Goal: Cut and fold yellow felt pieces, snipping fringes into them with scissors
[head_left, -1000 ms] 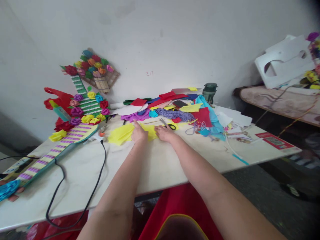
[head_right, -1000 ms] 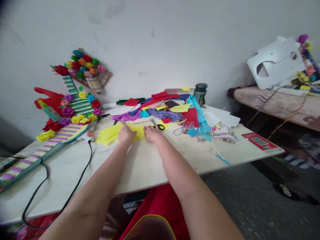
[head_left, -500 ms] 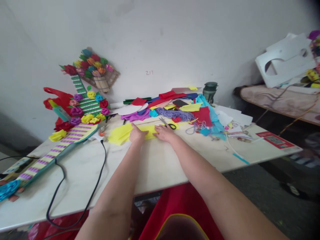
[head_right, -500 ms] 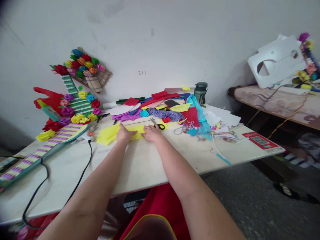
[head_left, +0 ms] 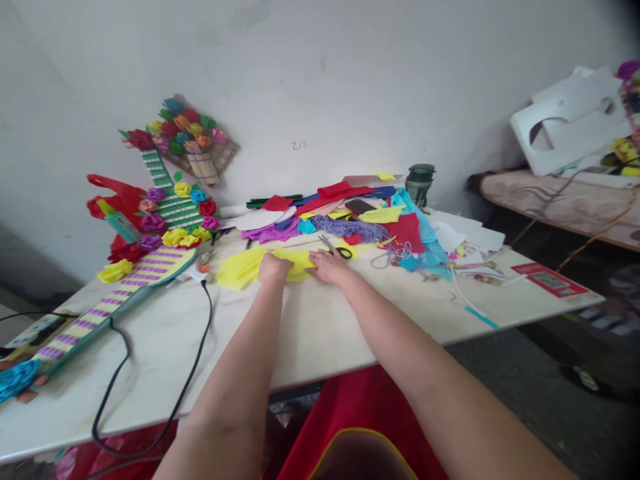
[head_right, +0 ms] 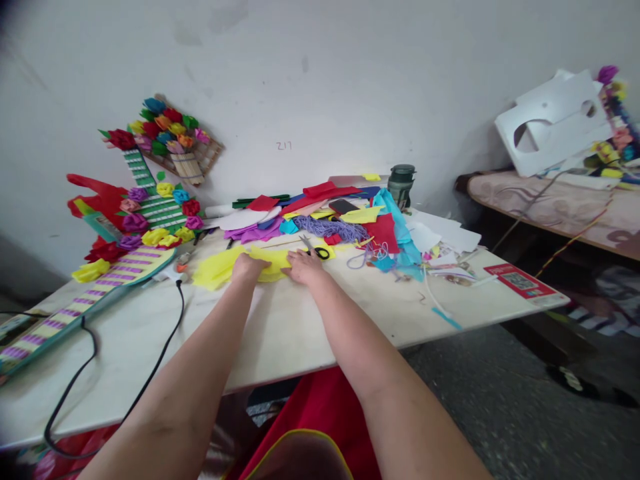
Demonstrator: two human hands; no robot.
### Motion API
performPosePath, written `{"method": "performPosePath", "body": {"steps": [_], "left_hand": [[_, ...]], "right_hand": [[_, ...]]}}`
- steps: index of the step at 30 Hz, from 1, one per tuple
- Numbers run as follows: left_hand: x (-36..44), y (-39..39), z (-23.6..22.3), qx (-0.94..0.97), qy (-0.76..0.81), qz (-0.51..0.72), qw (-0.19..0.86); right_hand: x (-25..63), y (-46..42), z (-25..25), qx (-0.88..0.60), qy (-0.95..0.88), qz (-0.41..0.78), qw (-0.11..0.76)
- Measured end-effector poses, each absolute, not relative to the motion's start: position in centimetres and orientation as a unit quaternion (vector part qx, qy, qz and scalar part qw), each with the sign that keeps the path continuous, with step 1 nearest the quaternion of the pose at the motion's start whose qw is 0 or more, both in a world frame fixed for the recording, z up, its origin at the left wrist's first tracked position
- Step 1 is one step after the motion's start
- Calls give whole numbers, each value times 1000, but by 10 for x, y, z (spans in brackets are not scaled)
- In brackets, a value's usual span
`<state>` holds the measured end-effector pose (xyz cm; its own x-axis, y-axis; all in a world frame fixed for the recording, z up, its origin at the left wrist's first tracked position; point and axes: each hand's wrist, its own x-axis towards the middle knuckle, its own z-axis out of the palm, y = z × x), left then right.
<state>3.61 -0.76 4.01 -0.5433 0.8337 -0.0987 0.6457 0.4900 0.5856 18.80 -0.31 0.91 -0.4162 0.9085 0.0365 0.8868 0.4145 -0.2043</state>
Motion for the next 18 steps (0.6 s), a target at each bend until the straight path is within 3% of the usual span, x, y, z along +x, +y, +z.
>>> {"method": "performPosePath", "body": {"steps": [18], "left_hand": [[64,-18,36,553,809,197,18]], "right_hand": [[189,-7,12,-530,-841,72,77]]}}
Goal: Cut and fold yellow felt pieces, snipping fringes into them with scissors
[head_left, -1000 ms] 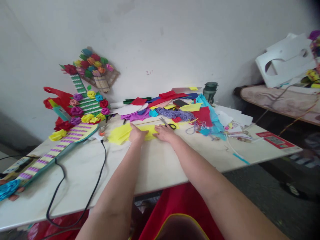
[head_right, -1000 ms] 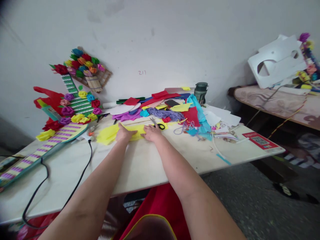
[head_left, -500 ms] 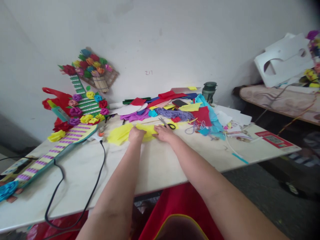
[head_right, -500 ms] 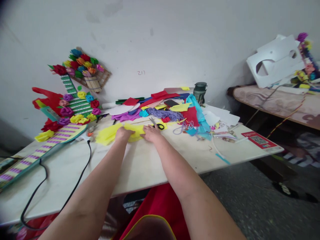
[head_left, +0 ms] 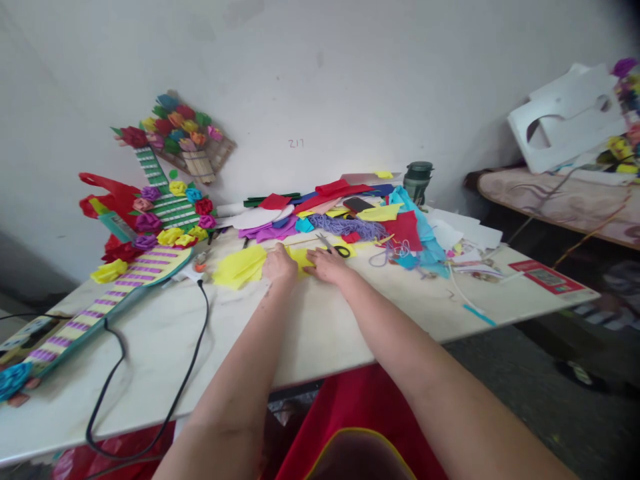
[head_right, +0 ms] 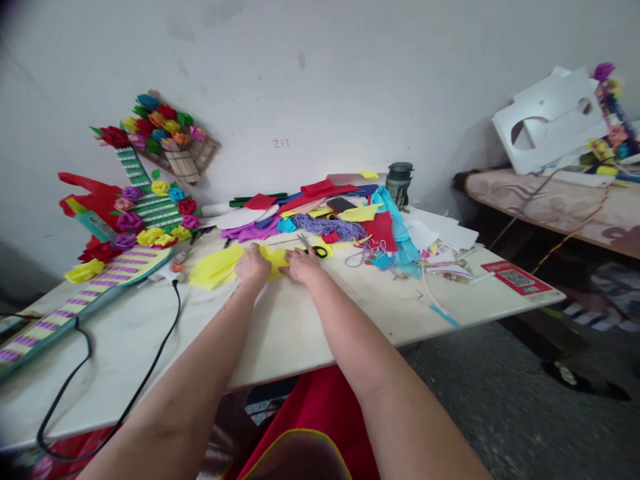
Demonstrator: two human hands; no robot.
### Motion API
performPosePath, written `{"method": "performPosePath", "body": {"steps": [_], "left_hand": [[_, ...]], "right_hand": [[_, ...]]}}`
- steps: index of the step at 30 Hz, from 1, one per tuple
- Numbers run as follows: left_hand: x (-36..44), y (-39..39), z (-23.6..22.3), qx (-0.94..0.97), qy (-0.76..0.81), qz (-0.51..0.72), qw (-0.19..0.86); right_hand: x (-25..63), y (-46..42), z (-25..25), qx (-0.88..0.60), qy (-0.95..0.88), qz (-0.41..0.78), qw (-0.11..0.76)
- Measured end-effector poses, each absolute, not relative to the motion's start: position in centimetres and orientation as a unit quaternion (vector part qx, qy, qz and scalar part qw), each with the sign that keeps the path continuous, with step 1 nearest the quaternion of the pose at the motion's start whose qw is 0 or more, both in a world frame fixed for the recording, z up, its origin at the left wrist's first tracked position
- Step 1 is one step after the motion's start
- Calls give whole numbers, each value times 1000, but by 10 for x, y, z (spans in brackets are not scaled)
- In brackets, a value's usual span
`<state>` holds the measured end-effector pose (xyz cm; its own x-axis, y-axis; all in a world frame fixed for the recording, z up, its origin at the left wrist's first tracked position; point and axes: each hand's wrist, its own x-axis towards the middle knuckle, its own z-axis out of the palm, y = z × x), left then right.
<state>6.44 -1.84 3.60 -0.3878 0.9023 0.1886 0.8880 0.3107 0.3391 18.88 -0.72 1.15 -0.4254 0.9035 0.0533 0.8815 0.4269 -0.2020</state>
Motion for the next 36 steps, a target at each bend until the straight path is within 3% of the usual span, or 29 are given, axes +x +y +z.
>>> {"method": "performPosePath", "body": {"steps": [14,24,30,36], "left_hand": [[70,-23,32,691,716,51,-89],[57,-31,40,743,660,-42,-102],[46,-29,27,747,654,27,-111],[39,-23,28,638,755,150,-15]], "right_hand": [[188,-4,10,-534,-838,80,78],[188,-7,11,-536,-836,81,80],[188,-5,9,-532,-839,77,86],[188,-1,7,-530,-841,77,81]]}}
